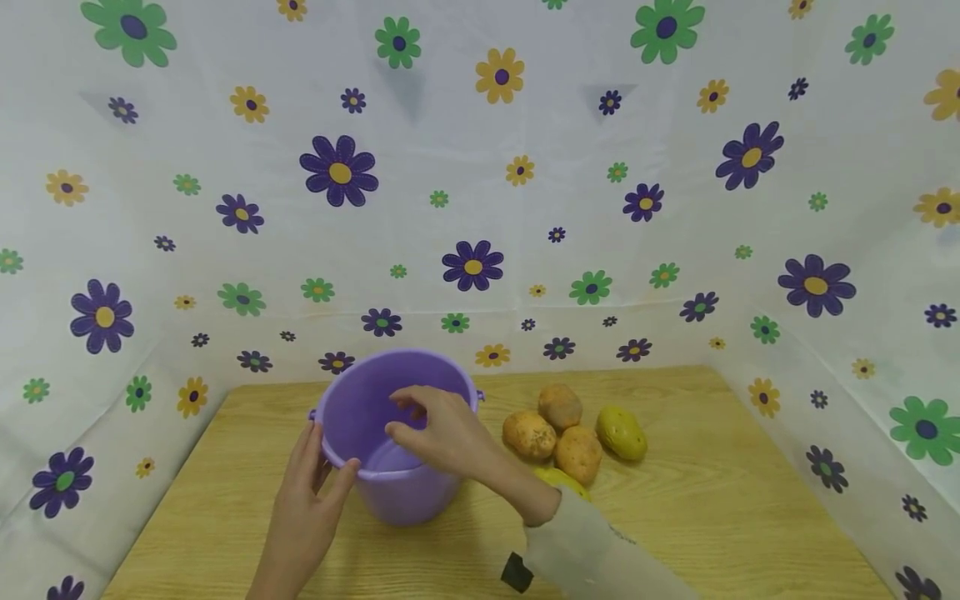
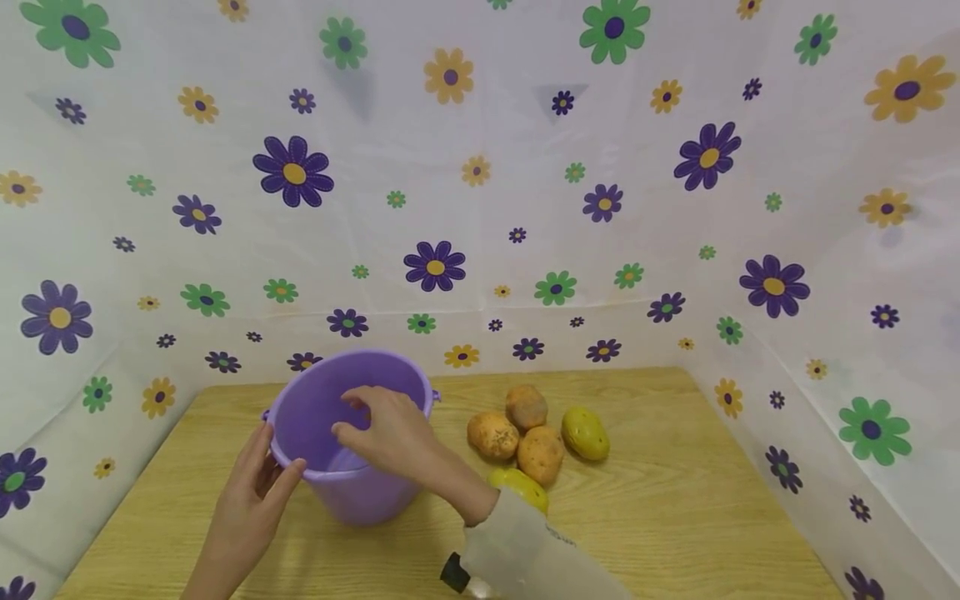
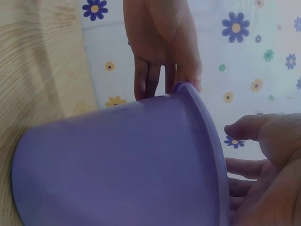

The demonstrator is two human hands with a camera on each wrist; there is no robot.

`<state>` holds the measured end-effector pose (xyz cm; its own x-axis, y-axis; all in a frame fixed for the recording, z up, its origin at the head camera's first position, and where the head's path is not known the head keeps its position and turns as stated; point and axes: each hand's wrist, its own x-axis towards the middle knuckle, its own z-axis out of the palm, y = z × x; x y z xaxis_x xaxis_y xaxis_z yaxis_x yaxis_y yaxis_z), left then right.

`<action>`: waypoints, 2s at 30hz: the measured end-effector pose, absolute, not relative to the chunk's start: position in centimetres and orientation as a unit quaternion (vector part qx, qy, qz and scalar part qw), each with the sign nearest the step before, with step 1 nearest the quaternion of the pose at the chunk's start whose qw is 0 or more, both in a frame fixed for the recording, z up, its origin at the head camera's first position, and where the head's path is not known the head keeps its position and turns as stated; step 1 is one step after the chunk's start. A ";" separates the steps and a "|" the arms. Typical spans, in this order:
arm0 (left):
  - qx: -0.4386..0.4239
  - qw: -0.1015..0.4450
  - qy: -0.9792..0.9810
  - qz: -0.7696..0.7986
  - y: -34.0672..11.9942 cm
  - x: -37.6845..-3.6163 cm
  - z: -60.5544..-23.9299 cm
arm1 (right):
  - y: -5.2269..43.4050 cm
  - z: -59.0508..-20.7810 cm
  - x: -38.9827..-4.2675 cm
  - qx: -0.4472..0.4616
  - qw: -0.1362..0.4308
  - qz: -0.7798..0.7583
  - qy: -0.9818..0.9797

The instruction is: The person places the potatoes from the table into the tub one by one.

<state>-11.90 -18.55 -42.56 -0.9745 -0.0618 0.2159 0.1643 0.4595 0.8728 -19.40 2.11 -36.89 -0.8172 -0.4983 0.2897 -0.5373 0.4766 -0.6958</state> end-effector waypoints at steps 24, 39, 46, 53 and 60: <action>-0.029 0.118 -0.843 -0.523 -18.6 -11.9 -42.6 | 7.0 -36.2 -20.0 0.271 0.027 0.464 -0.843; -0.027 0.117 -0.844 -0.522 -18.5 -11.9 -42.7 | 10.7 -36.1 -19.8 0.217 0.039 0.458 -0.861; -0.024 0.108 -0.847 -0.521 -18.7 -11.9 -42.8 | 12.6 -36.3 -19.8 0.191 0.048 0.442 -0.875; -0.030 0.116 -0.844 -0.522 -18.8 -11.9 -42.9 | 15.0 -36.7 -19.9 0.194 0.058 0.443 -0.873; -0.032 0.120 -0.842 -0.525 -18.8 -11.9 -42.9 | 17.3 -37.1 -20.0 0.190 0.069 0.446 -0.872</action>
<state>-11.88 -18.78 -42.91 -0.9692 -0.0719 0.2356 0.1799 0.4468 0.8764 -20.01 17.25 -37.10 -0.9181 -0.2704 0.2899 -0.3933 0.5297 -0.7515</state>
